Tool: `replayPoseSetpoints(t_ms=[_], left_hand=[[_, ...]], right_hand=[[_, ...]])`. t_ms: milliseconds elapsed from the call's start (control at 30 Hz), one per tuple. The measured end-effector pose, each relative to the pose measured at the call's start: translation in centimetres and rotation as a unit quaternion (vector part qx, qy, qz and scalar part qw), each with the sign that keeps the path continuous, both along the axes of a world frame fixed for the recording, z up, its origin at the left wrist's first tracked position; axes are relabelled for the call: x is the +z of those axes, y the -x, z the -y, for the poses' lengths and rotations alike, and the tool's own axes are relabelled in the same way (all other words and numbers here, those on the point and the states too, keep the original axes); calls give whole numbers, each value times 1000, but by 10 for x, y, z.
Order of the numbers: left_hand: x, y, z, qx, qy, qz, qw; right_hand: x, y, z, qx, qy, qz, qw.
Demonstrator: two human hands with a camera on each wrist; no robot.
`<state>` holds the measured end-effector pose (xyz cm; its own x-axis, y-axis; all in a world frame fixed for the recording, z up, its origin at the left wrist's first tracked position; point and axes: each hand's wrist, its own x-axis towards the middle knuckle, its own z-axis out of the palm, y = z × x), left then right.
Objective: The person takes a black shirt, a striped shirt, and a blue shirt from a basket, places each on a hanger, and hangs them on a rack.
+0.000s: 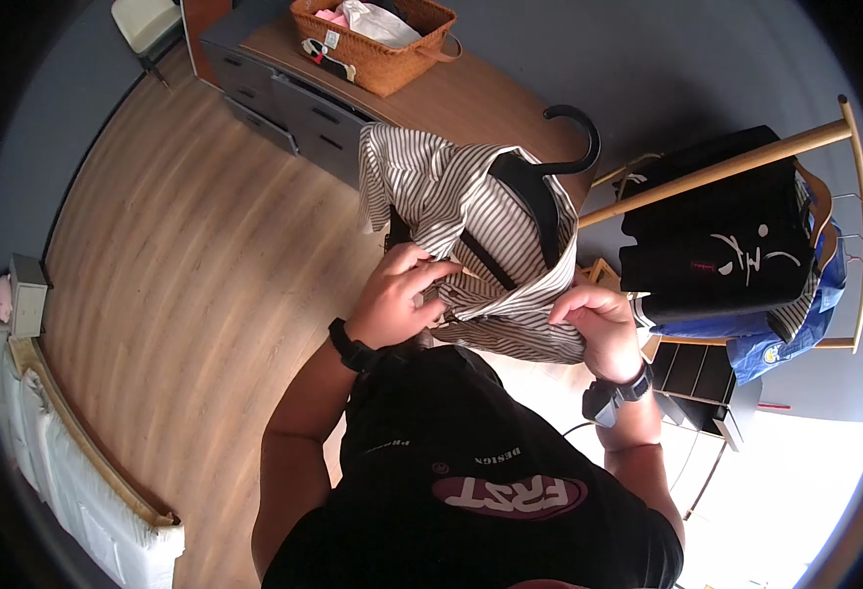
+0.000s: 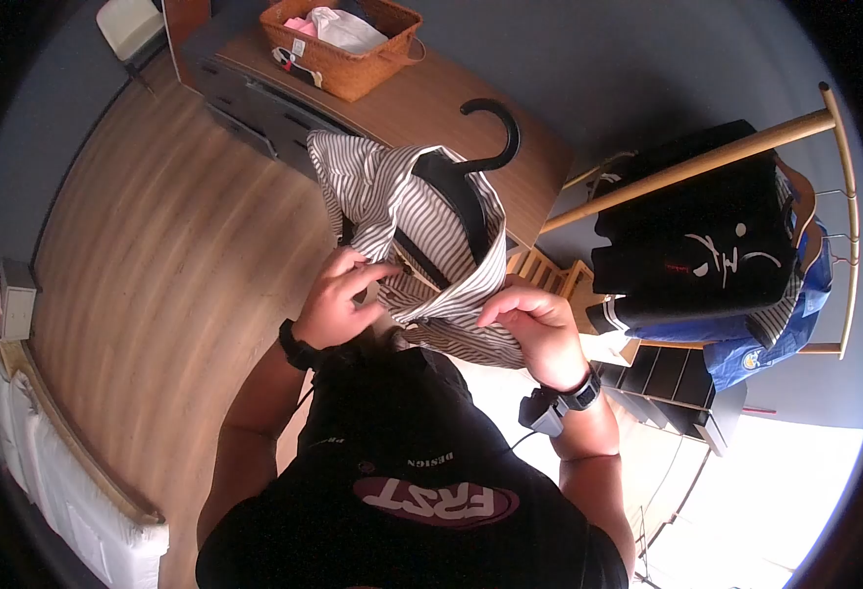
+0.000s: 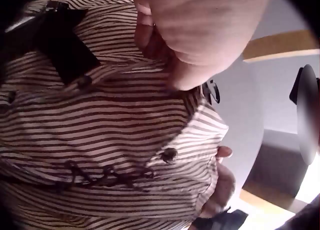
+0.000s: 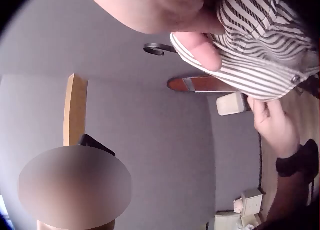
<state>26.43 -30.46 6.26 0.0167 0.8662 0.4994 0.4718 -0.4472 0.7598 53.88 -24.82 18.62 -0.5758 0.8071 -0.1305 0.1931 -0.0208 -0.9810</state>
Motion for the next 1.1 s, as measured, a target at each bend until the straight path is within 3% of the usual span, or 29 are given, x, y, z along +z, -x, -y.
replayPoseSetpoints(t_ms=[133, 200, 333, 433, 533, 633, 800, 1100], left_hand=[[4, -7, -9, 46, -8, 89, 995], [11, -11, -10, 18, -33, 83, 996], [30, -26, -10, 11, -53, 65, 996], [29, -31, -9, 27, -47, 69, 996], [31, -34, -8, 27, -24, 68, 997], [29, -34, -10, 22, -30, 52, 998], [25, -39, -12, 18, -44, 42, 998], [14, -41, -3, -21, 40, 87, 995]], right_hand=[[8, 12, 4, 36, -66, 40, 996], [9, 18, 3, 80, -128, 61, 987], [-1, 31, 9, 94, -138, 112, 980], [0, 45, 19, 62, -240, 208, 946], [-13, 48, 20, 16, -277, 264, 924], [-30, 41, 15, -6, -252, 264, 931], [-43, 31, 3, 16, -205, 168, 964], [-53, 27, 6, -12, -197, 211, 957]])
